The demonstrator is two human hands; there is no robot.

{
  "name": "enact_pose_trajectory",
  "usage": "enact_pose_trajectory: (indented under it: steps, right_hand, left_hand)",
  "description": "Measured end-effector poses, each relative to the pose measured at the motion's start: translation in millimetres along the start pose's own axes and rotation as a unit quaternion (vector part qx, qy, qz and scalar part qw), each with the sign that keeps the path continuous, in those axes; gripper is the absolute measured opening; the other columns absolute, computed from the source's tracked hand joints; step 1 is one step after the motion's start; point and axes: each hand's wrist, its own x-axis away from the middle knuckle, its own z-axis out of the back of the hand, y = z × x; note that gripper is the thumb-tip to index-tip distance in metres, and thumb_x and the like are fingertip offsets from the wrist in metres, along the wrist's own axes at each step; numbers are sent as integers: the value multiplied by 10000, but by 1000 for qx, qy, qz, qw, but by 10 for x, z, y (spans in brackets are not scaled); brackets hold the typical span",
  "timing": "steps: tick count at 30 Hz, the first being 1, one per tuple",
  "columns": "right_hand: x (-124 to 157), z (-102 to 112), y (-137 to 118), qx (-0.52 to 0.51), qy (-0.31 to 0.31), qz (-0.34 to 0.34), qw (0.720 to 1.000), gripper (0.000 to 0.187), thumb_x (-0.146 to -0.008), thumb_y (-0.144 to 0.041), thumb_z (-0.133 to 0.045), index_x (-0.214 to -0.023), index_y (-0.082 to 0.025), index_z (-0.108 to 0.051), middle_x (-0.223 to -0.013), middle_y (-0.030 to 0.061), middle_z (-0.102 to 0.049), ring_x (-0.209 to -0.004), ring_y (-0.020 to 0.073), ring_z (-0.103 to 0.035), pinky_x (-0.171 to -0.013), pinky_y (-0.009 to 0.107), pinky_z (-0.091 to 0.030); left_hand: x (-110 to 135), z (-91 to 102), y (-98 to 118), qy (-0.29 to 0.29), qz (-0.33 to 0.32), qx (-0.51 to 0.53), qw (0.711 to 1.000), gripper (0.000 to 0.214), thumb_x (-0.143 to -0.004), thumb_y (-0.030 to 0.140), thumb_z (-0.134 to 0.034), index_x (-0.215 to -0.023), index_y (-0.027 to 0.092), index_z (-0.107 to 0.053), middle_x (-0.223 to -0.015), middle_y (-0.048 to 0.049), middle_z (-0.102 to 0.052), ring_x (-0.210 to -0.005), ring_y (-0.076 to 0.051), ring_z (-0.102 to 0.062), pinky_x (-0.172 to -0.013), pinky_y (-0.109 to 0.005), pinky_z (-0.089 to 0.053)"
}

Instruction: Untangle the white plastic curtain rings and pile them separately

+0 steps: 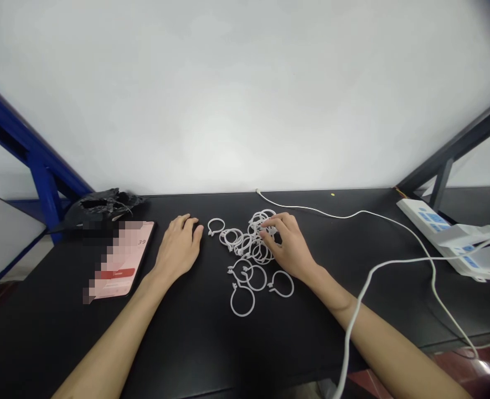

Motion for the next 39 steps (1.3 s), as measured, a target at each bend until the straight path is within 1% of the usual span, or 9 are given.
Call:
enact_pose_trajectory:
  steps: [6, 12, 21, 39]
  right_hand:
    - [-1, 1, -19, -5, -6, 3, 1000, 112, -934, -275, -557, -1001, -219, -626, -1018, 93, -573, -1002, 251, -535, -881, 446, -497]
    - [7, -3, -33, -5, -9, 4, 1000, 109, -933, -263, -558, -1000, -210, -625, -1025, 92, -565, -1019, 247, -525, -899, 437, -489]
    - [4, -13, -28, -1, -10, 6, 1000, 100, -933, -272, -563, -992, -215, -619, -1016, 90, -561, -1008, 247, -522, -898, 432, -488]
    - [12, -19, -29, 14, -12, -1, 1000, 96, -933, -269, -565, -972, -206, -626, -1025, 89, -558, -1015, 243, -506, -905, 418, -479]
  left_hand:
    - [17, -31, -25, 0, -26, -29, 999, 441, -974, 334, -316, -1250, 95, -563, -1395, -187, -503, -1345, -336, -412, -1119, -482, -345]
    - [19, -30, -47, 2, -38, -42, 998, 421, -964, 346, -350, -1258, 121, -551, -1397, -173, -502, -1342, -336, -418, -1102, -482, -373]
    - [1, -36, -52, -14, -33, -55, 998, 440, -962, 335, -369, -1278, 88, -548, -1408, -185, -489, -1338, -344, -412, -1102, -489, -378]
    - [1, -11, -33, -24, -27, -50, 998, 461, -959, 346, -390, -1293, 71, -548, -1415, -188, -483, -1350, -352, -393, -1119, -481, -354]
